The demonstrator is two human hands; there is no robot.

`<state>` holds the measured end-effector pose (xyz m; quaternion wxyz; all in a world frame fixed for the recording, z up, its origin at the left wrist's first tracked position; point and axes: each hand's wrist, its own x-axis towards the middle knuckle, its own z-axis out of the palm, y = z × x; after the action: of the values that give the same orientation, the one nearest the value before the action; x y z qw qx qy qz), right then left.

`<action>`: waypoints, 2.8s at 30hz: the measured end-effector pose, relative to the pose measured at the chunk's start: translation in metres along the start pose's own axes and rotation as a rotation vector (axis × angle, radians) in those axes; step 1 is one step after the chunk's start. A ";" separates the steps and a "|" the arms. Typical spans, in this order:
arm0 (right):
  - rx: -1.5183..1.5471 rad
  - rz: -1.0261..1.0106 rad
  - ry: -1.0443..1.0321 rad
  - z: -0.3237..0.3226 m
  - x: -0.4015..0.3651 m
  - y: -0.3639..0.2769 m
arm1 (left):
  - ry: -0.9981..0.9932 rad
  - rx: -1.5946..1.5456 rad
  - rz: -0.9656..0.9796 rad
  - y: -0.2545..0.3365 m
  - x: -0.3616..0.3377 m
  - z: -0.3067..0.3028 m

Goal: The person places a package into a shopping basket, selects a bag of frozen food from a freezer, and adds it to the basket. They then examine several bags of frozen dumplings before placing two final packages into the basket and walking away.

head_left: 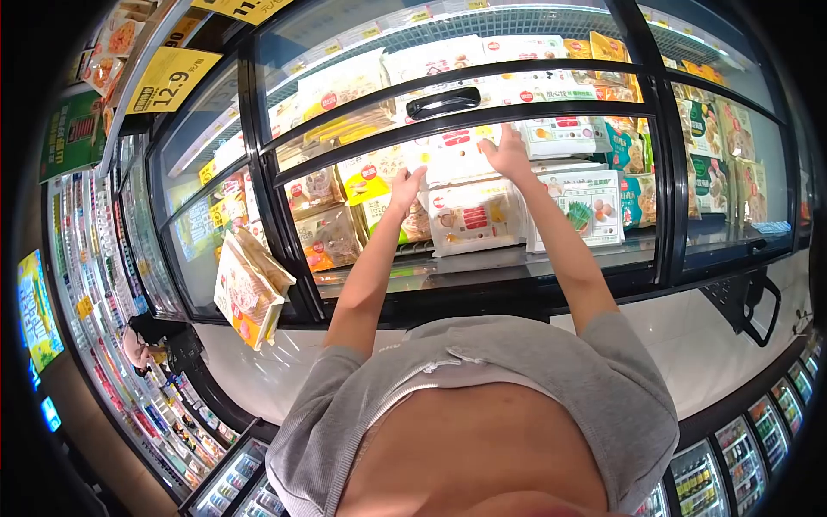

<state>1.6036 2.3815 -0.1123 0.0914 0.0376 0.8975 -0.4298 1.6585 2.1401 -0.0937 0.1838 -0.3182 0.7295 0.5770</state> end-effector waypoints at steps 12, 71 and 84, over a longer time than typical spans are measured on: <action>-0.400 0.060 0.455 -0.102 -0.067 0.110 | 0.088 0.139 -0.097 -0.089 -0.015 0.052; 0.333 -0.699 -0.718 0.158 -0.215 -0.394 | 0.891 -0.414 0.515 -0.106 -0.324 -0.406; 0.265 -0.275 -0.785 0.039 -0.162 -0.201 | 1.173 -0.009 0.926 -0.033 -0.300 -0.263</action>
<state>1.7381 2.2261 0.0492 0.3621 -0.2371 0.7284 -0.5312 1.9256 1.9595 0.1431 -0.4985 -0.2349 0.7647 0.3342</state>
